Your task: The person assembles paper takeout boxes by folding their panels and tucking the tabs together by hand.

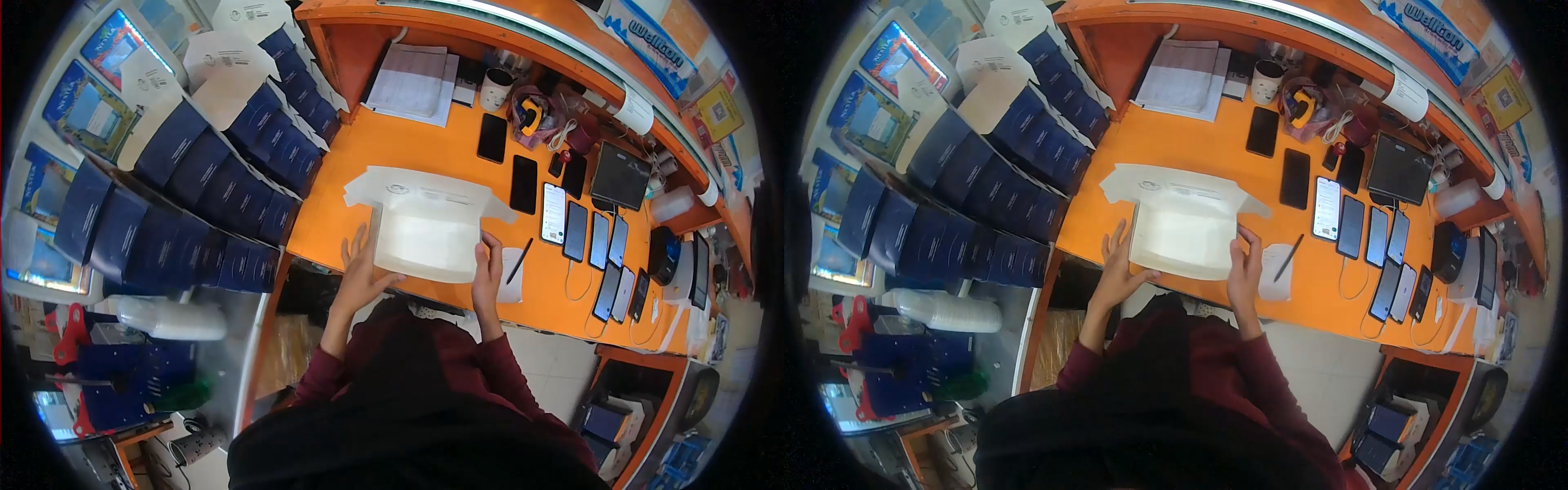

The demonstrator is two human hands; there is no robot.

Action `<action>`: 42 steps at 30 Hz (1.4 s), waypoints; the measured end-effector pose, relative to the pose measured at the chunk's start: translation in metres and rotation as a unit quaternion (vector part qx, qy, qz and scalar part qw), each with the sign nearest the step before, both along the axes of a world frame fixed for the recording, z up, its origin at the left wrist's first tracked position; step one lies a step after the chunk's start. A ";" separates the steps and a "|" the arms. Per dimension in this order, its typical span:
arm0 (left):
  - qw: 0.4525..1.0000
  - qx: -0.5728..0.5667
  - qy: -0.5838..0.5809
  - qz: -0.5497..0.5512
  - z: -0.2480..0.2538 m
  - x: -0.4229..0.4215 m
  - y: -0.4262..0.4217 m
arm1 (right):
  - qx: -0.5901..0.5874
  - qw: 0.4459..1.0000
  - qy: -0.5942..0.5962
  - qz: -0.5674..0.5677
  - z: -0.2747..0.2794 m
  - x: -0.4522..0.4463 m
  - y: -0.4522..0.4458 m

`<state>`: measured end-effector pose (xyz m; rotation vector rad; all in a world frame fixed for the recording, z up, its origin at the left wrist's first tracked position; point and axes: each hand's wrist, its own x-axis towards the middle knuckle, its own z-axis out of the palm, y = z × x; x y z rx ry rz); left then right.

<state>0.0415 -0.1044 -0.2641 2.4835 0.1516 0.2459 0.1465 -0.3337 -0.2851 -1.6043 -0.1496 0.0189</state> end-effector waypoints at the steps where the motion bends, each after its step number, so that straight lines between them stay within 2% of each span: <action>1: 1.000 0.003 0.015 -0.007 -0.005 0.004 0.009 | -0.006 1.000 0.002 0.012 0.003 0.001 0.006; 3: 0.999 0.012 0.043 -0.019 -0.014 0.012 0.027 | 0.021 0.997 0.050 0.057 0.012 0.001 0.015; 4: 0.996 -0.075 0.045 -0.022 -0.018 0.012 0.035 | 0.036 0.993 0.074 0.079 0.013 0.001 0.019; 6: 0.968 -0.246 0.048 -0.031 -0.015 0.015 0.044 | 0.015 0.991 0.022 0.131 -0.011 0.003 0.019; 9: 0.964 -0.257 0.062 -0.002 -0.006 0.009 0.052 | 0.004 0.979 0.002 0.202 -0.013 0.000 0.020; 12: 0.966 -0.255 0.054 0.000 -0.015 0.003 0.057 | -0.105 0.969 -0.009 0.224 0.004 -0.003 0.025; 18: 0.977 -0.197 0.062 0.047 -0.022 0.011 0.054 | -0.247 0.944 0.064 0.209 0.015 0.012 0.034; 21: 0.986 -0.161 0.005 0.041 -0.025 0.019 0.061 | -0.364 0.908 -0.108 0.179 0.003 0.013 0.036; 24: 0.992 -0.121 0.004 0.034 -0.022 0.025 0.067 | -0.253 0.954 -0.033 0.156 -0.005 0.007 0.043; 27: 0.986 -0.128 0.077 0.069 -0.011 0.029 0.071 | -0.145 0.982 0.026 0.122 -0.017 -0.002 0.048; 30: 0.982 -0.134 0.121 0.049 -0.015 0.037 0.081 | -0.166 0.979 -0.019 0.115 -0.030 -0.007 0.047; 33: 0.991 -0.124 -0.027 -0.037 -0.026 0.042 0.089 | -0.275 0.943 -0.135 0.129 -0.027 -0.005 0.041; 36: 0.991 -0.110 -0.006 -0.074 -0.028 0.042 0.091 | -0.290 0.942 -0.101 0.133 -0.035 -0.005 0.040; 39: 0.919 -0.382 0.090 -0.049 -0.040 0.047 0.092 | -0.255 0.947 -0.087 0.176 -0.029 -0.001 0.041; 42: 0.939 -0.334 0.063 -0.053 -0.047 0.047 0.095 | -0.177 0.962 -0.040 0.202 -0.019 -0.001 0.041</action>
